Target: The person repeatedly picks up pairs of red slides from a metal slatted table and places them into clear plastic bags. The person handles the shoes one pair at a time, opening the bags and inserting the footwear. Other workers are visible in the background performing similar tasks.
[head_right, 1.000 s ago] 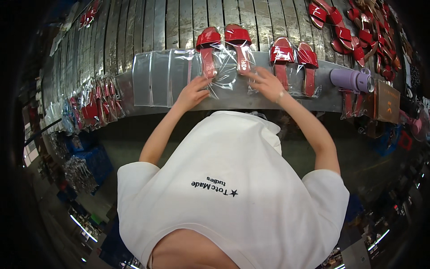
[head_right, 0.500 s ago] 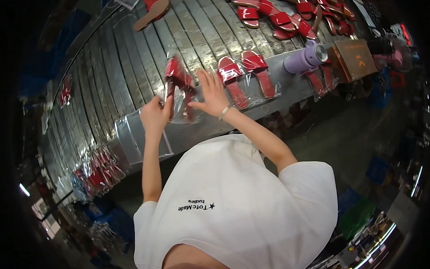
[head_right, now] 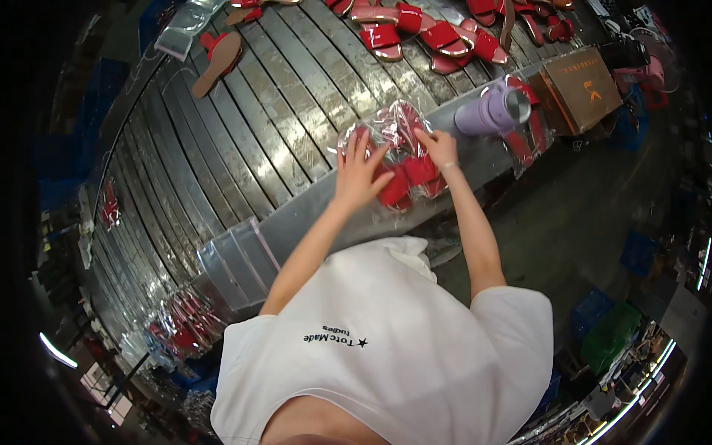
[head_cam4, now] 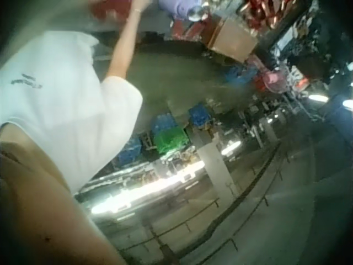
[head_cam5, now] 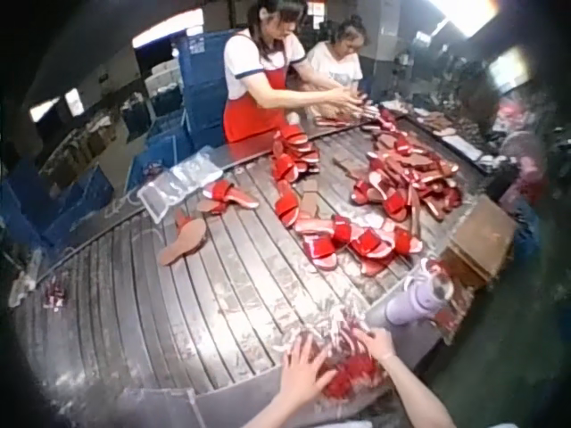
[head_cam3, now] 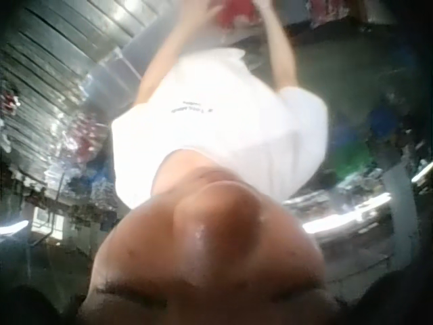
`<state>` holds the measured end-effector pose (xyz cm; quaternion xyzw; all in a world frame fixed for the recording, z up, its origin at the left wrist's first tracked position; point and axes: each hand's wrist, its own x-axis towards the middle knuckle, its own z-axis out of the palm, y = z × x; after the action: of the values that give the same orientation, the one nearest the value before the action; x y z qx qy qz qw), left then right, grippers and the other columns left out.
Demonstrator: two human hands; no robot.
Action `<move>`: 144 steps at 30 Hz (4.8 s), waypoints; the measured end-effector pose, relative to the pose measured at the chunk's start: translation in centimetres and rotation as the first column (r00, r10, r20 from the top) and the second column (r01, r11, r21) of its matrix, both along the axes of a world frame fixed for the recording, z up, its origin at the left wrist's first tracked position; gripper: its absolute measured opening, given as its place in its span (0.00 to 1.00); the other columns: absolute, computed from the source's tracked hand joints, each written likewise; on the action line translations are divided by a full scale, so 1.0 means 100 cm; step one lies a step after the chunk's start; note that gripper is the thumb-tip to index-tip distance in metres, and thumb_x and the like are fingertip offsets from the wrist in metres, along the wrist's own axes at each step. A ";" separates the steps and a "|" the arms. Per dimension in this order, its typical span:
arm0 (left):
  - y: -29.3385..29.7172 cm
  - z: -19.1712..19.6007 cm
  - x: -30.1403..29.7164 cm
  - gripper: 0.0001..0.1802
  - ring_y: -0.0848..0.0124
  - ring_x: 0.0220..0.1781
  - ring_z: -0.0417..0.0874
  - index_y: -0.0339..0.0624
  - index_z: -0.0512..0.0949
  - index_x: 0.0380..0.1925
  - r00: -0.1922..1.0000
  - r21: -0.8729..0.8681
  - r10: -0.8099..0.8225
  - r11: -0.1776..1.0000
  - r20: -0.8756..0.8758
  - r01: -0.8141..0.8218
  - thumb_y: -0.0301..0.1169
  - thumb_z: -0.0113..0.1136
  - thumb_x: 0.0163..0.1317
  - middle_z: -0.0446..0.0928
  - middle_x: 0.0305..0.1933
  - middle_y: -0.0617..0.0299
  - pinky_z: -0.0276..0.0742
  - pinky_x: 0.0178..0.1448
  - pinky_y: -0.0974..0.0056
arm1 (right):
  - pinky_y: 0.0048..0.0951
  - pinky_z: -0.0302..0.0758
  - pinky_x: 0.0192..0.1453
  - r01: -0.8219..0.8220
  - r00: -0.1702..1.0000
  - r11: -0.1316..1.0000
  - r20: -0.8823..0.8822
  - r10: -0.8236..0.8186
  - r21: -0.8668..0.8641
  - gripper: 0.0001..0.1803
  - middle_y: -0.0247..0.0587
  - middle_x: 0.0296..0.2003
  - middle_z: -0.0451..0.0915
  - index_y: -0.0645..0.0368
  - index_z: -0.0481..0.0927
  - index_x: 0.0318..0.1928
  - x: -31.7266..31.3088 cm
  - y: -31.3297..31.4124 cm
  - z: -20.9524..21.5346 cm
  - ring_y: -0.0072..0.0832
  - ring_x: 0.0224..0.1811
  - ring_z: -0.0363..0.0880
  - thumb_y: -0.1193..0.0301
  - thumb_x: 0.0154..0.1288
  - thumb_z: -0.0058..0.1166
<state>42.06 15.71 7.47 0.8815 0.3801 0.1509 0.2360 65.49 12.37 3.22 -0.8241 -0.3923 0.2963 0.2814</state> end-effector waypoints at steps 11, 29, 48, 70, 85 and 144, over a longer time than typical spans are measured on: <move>-0.002 0.008 -0.010 0.33 0.44 0.72 0.46 0.52 0.64 0.62 0.998 -0.261 0.067 0.963 0.020 -0.060 0.40 0.59 0.55 0.50 0.70 0.47 0.42 0.70 0.40 | 0.31 0.68 0.59 0.349 0.937 0.918 -0.091 -0.338 0.190 0.51 0.61 0.52 0.73 0.77 0.63 0.57 0.052 0.263 -0.097 0.44 0.55 0.73 0.48 0.45 0.68; -0.044 -0.019 -0.207 0.56 0.44 0.69 0.56 0.45 0.53 0.67 0.011 -0.540 0.958 0.151 0.286 0.828 0.78 0.25 0.50 0.54 0.69 0.43 0.48 0.69 0.38 | 0.35 0.66 0.59 -0.755 0.399 0.582 -0.493 0.773 0.302 0.30 0.40 0.45 0.75 0.56 0.71 0.50 -0.190 0.079 0.106 0.35 0.50 0.73 0.81 0.41 0.58; -0.138 -0.071 -0.215 0.35 0.64 0.45 0.78 0.34 0.64 0.51 0.052 -0.832 0.985 0.165 0.162 -0.529 0.42 0.70 0.50 0.75 0.45 0.51 0.75 0.47 0.62 | 0.33 0.72 0.52 -0.333 0.943 0.899 -0.101 0.317 -0.285 0.42 0.53 0.45 0.76 0.68 0.69 0.53 -0.259 -0.086 -0.035 0.36 0.46 0.77 0.65 0.34 0.70; -0.151 0.002 -0.405 0.08 0.54 0.46 0.80 0.35 0.72 0.38 0.671 0.266 0.648 0.618 0.360 -0.740 0.27 0.48 0.63 0.79 0.39 0.54 0.73 0.53 0.54 | 0.37 0.74 0.46 -0.899 0.367 0.431 -0.406 0.837 0.076 0.34 0.53 0.37 0.81 0.61 0.77 0.44 -0.373 -0.081 0.037 0.44 0.39 0.80 0.48 0.42 0.66; -0.146 0.079 -0.260 0.21 0.60 0.55 0.77 0.33 0.73 0.50 0.220 -0.540 0.898 0.409 0.380 -0.736 0.27 0.59 0.55 0.79 0.45 0.51 0.68 0.59 0.60 | 0.26 0.74 0.34 -0.257 0.670 0.814 -0.511 0.539 0.522 0.24 0.40 0.27 0.80 0.64 0.75 0.37 -0.377 -0.017 0.126 0.24 0.28 0.77 0.60 0.49 0.69; -0.093 0.043 -0.039 0.12 0.75 0.27 0.81 0.33 0.75 0.43 0.594 -0.903 0.712 0.424 0.374 0.061 0.31 0.53 0.65 0.80 0.27 0.59 0.75 0.32 0.73 | 0.21 0.75 0.38 0.011 0.614 0.982 -0.776 0.141 0.187 0.13 0.33 0.35 0.81 0.66 0.77 0.46 0.006 -0.061 0.083 0.17 0.34 0.78 0.70 0.65 0.54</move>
<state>38.13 6.41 11.76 0.3998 0.4570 0.3251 0.7250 66.12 6.23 11.47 -0.5687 -0.2833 0.6017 0.4840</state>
